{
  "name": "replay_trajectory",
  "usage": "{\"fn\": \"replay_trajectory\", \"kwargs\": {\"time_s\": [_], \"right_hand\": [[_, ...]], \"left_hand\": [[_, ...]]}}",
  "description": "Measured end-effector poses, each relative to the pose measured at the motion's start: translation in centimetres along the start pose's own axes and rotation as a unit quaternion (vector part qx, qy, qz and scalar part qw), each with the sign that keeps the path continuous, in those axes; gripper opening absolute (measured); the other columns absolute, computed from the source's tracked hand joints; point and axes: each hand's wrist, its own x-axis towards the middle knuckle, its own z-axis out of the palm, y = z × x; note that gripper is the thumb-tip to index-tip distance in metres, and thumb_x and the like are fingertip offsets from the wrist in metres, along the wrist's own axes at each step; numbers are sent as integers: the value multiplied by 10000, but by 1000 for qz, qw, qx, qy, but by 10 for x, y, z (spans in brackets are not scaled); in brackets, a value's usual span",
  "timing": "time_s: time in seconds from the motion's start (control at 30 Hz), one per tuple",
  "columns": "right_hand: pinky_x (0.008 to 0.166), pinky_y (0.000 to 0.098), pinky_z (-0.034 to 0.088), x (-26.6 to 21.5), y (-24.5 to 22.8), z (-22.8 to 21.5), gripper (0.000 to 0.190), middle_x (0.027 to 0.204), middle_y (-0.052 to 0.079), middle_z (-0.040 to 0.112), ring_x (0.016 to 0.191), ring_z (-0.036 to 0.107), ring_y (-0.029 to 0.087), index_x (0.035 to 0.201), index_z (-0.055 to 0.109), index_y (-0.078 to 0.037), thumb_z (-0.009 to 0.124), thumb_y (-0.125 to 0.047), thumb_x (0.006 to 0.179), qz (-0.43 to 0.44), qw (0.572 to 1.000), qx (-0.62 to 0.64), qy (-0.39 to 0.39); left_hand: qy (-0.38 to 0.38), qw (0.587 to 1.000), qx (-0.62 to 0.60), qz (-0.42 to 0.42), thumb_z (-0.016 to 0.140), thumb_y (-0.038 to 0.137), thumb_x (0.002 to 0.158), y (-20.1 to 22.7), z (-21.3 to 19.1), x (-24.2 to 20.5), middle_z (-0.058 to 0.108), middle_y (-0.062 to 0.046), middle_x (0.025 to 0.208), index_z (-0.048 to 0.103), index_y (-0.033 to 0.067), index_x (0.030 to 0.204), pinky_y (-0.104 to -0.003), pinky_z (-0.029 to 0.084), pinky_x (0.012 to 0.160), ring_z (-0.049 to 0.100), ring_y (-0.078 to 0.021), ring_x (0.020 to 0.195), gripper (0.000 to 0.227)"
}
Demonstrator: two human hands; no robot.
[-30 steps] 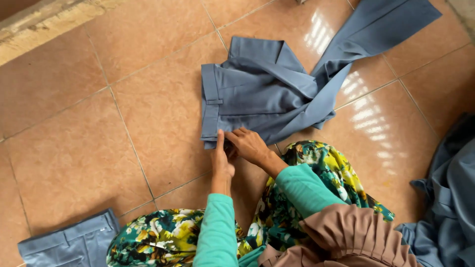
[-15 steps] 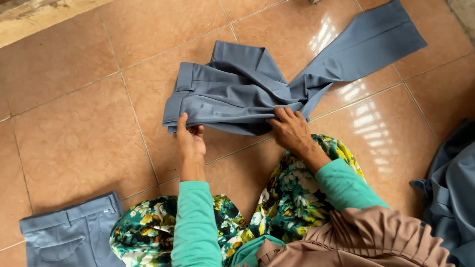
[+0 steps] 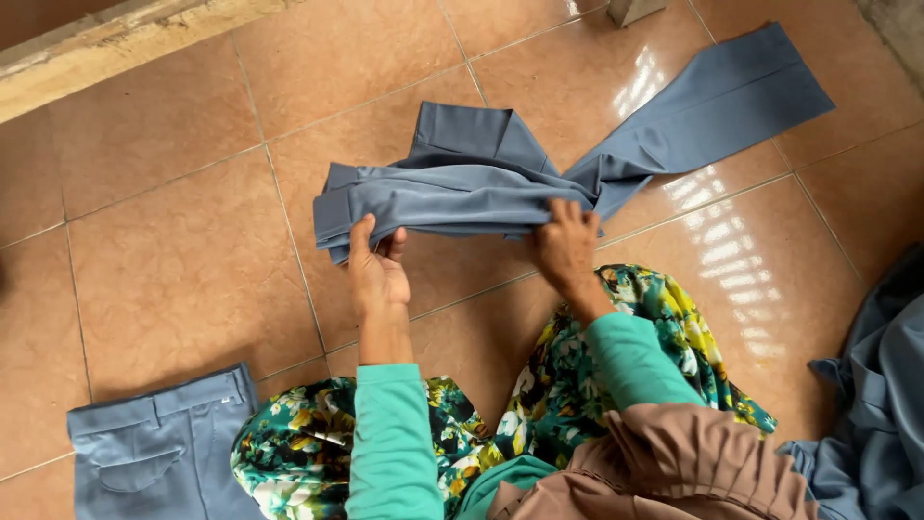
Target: Folding blue trousers on the floor and organizing them into a stack.
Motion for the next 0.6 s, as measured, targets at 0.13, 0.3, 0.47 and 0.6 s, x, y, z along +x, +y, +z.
{"fn": "replay_trajectory", "kwargs": {"time_s": [0.13,0.3,0.47,0.6], "right_hand": [[827,402,345,51,77,-39,150,973,-33,667,884,621,198,571,696,-256,763,-311,693,58,993,-68,81],[826,435,327,116,86,-169,335,988,108,669,771,526,279,630,333,-68,633,20,752,19,958,45,282],[1061,479,287,39,56,-88,230,1028,46,725,997,663,226,599,648,-142,771,-178,790,-18,990,-33,135],[929,497,396,-18,-23,-15,133,825,-27,566,812,587,188,596,644,-204,745,-233,677,-143,986,80,-6]], "left_hand": [[-13,1000,27,1,843,30,748,-3,1,-1,574,-92,870,608,42,1023,-313,701,622,664,-264,688,362],[-74,996,52,2,831,86,712,4,40,-34,743,-57,973,724,70,1048,-258,573,504,696,-183,750,354],[-2,999,5,45,916,134,689,18,-15,45,595,-49,982,618,145,1118,-300,594,639,625,-249,856,522],[84,987,-29,134,1009,200,761,40,-98,95,404,-254,1379,392,16,1421,-535,495,1064,416,-421,1328,922]]}}
